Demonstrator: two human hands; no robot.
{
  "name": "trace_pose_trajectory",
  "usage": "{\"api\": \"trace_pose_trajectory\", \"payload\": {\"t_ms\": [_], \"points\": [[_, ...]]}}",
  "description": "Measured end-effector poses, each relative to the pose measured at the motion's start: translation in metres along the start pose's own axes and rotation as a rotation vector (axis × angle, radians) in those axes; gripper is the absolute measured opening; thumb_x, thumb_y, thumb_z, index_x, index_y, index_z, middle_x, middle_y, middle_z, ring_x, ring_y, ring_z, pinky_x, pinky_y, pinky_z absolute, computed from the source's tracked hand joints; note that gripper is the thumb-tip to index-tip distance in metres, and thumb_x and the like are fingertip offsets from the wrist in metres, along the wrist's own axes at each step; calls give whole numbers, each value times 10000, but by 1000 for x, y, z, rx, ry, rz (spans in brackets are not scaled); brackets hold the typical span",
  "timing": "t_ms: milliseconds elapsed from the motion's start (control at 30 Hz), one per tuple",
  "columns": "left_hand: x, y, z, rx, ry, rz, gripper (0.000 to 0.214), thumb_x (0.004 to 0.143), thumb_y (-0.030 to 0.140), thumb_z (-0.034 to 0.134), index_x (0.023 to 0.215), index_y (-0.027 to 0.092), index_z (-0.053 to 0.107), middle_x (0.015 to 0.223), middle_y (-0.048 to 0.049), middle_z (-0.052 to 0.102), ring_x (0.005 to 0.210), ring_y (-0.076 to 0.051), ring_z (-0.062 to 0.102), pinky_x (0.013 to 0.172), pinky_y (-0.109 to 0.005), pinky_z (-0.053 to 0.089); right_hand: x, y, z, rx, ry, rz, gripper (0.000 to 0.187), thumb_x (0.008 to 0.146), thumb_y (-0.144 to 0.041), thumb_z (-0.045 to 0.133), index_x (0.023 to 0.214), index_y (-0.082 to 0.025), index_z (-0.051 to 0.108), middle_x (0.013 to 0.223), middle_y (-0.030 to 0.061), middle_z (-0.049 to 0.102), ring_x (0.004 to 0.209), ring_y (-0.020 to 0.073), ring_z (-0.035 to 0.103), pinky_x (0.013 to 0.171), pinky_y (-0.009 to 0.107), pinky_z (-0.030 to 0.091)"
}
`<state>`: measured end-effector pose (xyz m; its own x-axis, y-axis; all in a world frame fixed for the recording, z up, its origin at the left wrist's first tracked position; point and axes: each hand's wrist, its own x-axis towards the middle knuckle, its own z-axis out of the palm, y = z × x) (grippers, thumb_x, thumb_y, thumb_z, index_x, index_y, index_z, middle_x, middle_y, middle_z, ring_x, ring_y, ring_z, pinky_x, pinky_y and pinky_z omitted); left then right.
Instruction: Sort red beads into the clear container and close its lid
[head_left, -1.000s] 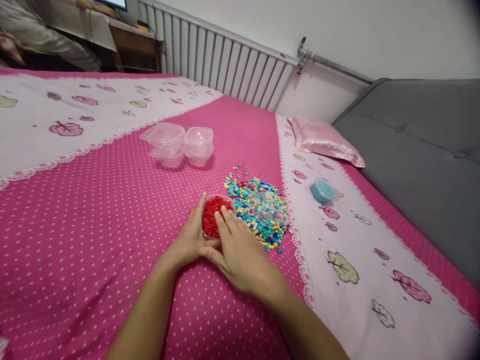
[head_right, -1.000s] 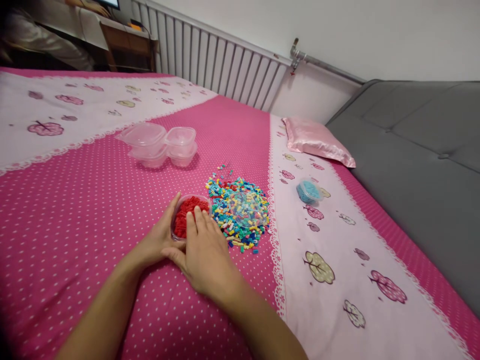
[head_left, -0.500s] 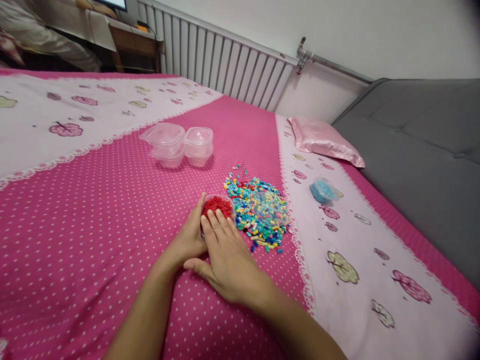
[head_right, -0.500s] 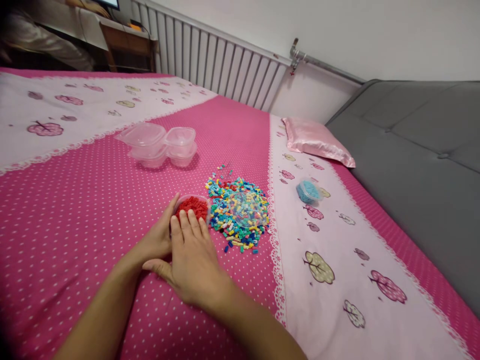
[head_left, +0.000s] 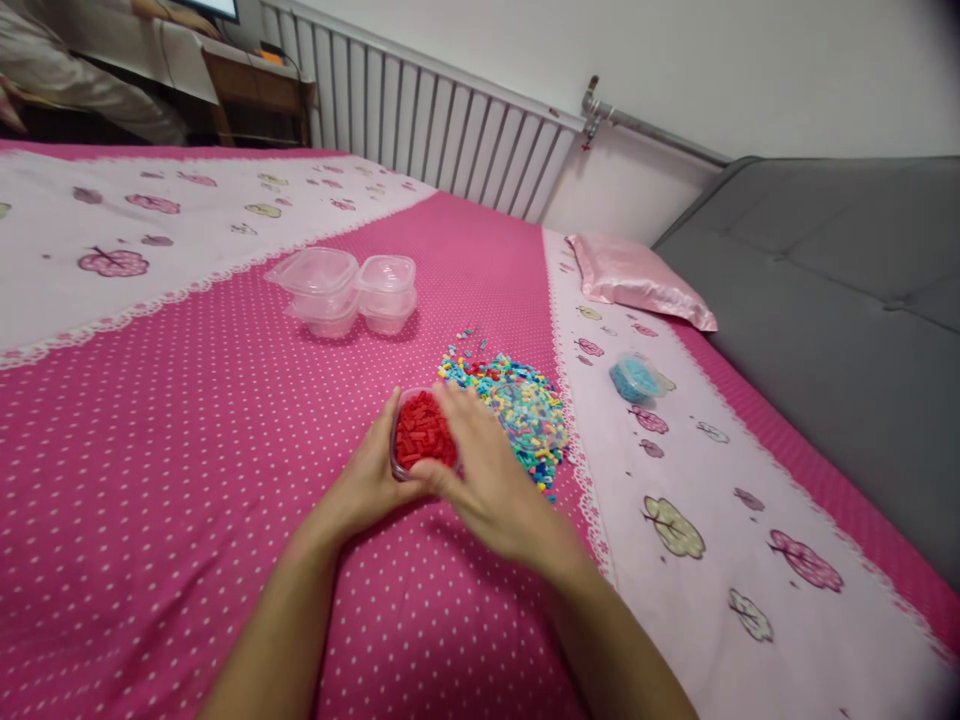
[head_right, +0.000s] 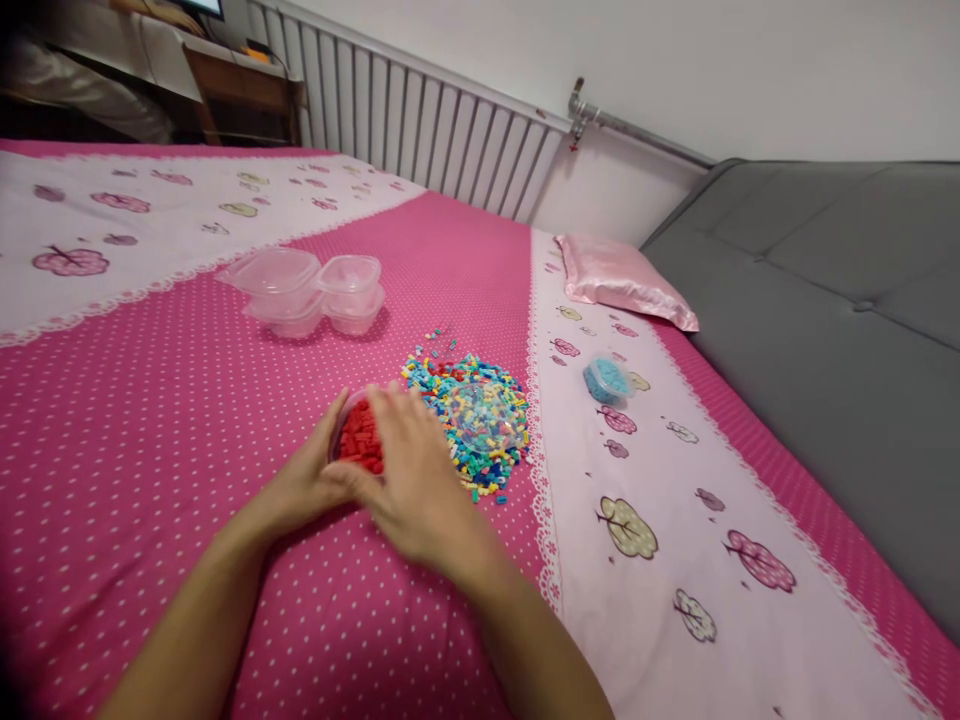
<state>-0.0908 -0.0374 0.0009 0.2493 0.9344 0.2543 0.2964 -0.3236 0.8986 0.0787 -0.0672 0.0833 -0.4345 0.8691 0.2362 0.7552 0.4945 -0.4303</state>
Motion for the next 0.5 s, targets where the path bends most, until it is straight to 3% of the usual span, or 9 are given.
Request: {"api": "trace_pose_trajectory", "payload": {"t_ms": [100, 200, 267, 400, 500], "points": [[0, 7, 1, -11, -39, -59, 1138, 612, 384, 750, 1455, 214, 4, 1477, -173, 238, 1337, -308, 287, 1074, -499, 284, 5, 36, -12, -139, 199, 254, 689, 859, -562, 427, 1395, -141, 324, 1440, 144, 326, 1353, 280, 240, 1096, 487, 201], [1, 9, 1, -46, -35, -74, 1148, 622, 386, 746, 1454, 213, -26, 1472, -184, 240, 1334, -309, 292, 1063, -497, 300, 8, 70, -8, -283, 183, 526, 725, 797, -514, 558, 1362, -103, 366, 1422, 209, 323, 1329, 346, 263, 1048, 557, 217], [1, 6, 1, -49, -14, -89, 1162, 619, 390, 747, 1452, 213, -42, 1485, -190, 196, 1345, -312, 266, 1064, -496, 296, 9, 85, -2, -299, 140, 624, 766, 768, -488, 601, 1371, -91, 344, 1427, 227, 300, 1327, 356, 266, 1034, 553, 243], [1, 4, -4, -55, -2, -94, 1250, 543, 348, 797, 1449, 228, -55, 1510, -182, 101, 1374, -319, 181, 1094, -506, 228, 10, 98, 4, -218, 114, 572, 868, 717, -492, 643, 1402, -101, 280, 1422, 212, 318, 1324, 317, 293, 1037, 469, 303], [0, 9, -6, -153, -63, -87, 1229, 575, 286, 774, 1441, 250, -96, 1504, -172, 151, 1355, -300, 250, 1093, -511, 223, 10, 102, 5, -189, 82, 518, 966, 641, -511, 694, 1408, -108, 266, 1430, 202, 307, 1330, 308, 282, 1050, 456, 293]]}}
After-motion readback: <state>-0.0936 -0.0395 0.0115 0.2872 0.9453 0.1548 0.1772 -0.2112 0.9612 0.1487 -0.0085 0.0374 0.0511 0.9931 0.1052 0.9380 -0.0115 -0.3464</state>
